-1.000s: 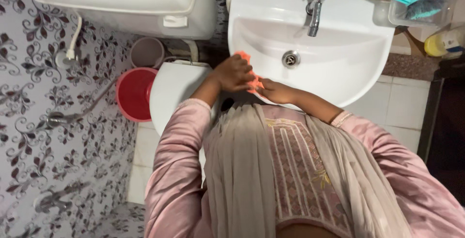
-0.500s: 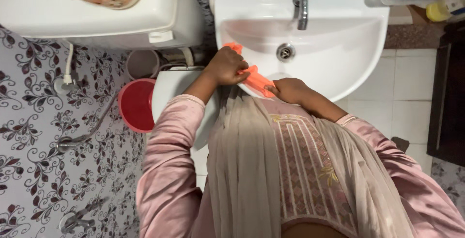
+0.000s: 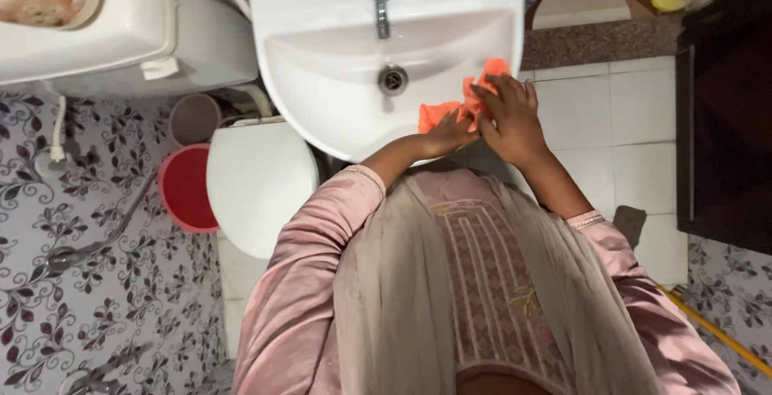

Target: The person scrubs the inside of a white bathroom sink with an orange cloth, repeatedly rinsing and wringing the cloth under running water. They wipe the basin, faucet, and drain area, then rinse the cloth again before continuing to wipe the sink surfaces.

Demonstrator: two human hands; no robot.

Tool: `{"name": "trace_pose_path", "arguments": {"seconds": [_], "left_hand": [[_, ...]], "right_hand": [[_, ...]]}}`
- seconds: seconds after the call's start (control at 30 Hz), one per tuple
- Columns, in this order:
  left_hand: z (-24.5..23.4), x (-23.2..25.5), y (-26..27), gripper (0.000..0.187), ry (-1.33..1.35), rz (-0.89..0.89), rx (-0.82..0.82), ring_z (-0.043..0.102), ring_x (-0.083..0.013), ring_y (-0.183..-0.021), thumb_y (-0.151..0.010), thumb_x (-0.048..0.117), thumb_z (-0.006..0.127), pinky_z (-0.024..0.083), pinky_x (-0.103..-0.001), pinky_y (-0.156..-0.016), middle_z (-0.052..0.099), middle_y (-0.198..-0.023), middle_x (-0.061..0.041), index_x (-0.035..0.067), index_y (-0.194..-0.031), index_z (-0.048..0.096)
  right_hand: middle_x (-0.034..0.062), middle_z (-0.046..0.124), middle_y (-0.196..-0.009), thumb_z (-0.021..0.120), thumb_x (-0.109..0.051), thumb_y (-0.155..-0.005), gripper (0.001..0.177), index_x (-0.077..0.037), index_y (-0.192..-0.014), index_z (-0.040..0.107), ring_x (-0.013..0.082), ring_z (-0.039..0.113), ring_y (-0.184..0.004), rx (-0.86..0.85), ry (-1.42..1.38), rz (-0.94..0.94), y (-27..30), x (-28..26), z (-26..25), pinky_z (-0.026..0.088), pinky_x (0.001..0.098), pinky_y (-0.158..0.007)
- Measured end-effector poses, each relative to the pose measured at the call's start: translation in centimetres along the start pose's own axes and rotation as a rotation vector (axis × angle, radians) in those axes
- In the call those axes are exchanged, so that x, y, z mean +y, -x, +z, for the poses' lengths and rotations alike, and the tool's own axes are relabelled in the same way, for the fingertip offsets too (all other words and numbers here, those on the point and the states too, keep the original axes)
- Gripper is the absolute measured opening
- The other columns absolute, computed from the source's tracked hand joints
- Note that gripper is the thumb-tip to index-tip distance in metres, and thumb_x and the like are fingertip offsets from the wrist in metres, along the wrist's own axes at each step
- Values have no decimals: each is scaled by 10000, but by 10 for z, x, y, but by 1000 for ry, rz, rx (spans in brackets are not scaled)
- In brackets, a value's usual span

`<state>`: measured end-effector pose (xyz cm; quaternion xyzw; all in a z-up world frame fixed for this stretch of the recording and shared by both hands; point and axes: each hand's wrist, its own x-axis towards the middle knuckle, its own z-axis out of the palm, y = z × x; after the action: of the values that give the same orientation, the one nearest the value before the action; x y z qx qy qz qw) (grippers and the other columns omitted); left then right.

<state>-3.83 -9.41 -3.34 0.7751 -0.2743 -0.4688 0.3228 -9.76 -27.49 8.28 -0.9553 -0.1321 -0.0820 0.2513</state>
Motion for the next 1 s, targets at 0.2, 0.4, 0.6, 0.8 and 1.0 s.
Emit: {"name": "trace_pose_path", "arguments": {"seconds": [0.2,0.4,0.6,0.8,1.0], "left_hand": [[28,20,-5,713,-331,321,484,352,-478,-1448,-989,269,505,427,-500,-1110,246,-1634,-327,45,-1613,245],[7,27,86,287,-372,280,457,645,-366,-1051,-1024,258,574,540,-487,-855,658,-1157,-180,65,-1236,580],[-52,0,217,196,-309,324,552,662,-346,-899,-933,278,666,519,-492,-756,709,-942,-119,118,-1032,722],[-96,-46,281,202,-432,325,733,653,-306,-1098,-907,304,690,458,-482,-1022,732,-1129,-87,141,-1018,734],[-140,-87,313,236,-487,223,879,506,-380,-1345,-975,277,615,260,-611,-1123,697,-1282,-114,158,-1095,779]], "right_hand": [[225,520,-1506,674,-200,-1016,421,-50,-1402,598,448,421,-1433,271,-76,-18,-5,10,-26,305,532,-1201],[69,762,-1154,528,-352,-980,308,-153,-1033,757,280,666,-1158,-442,17,46,-26,-25,13,413,496,-1135],[131,730,-1196,327,-562,-1065,592,-116,-1281,650,256,667,-1085,-958,-576,183,-50,-81,109,487,366,-939],[53,500,-1499,390,-626,-1018,800,-110,-1621,294,88,510,-1324,-1069,-1245,284,-83,-147,147,472,294,-1050],[191,431,-1531,548,-607,-911,1021,-128,-1632,5,279,613,-1194,-865,-849,117,-137,-199,175,514,401,-949]]}}
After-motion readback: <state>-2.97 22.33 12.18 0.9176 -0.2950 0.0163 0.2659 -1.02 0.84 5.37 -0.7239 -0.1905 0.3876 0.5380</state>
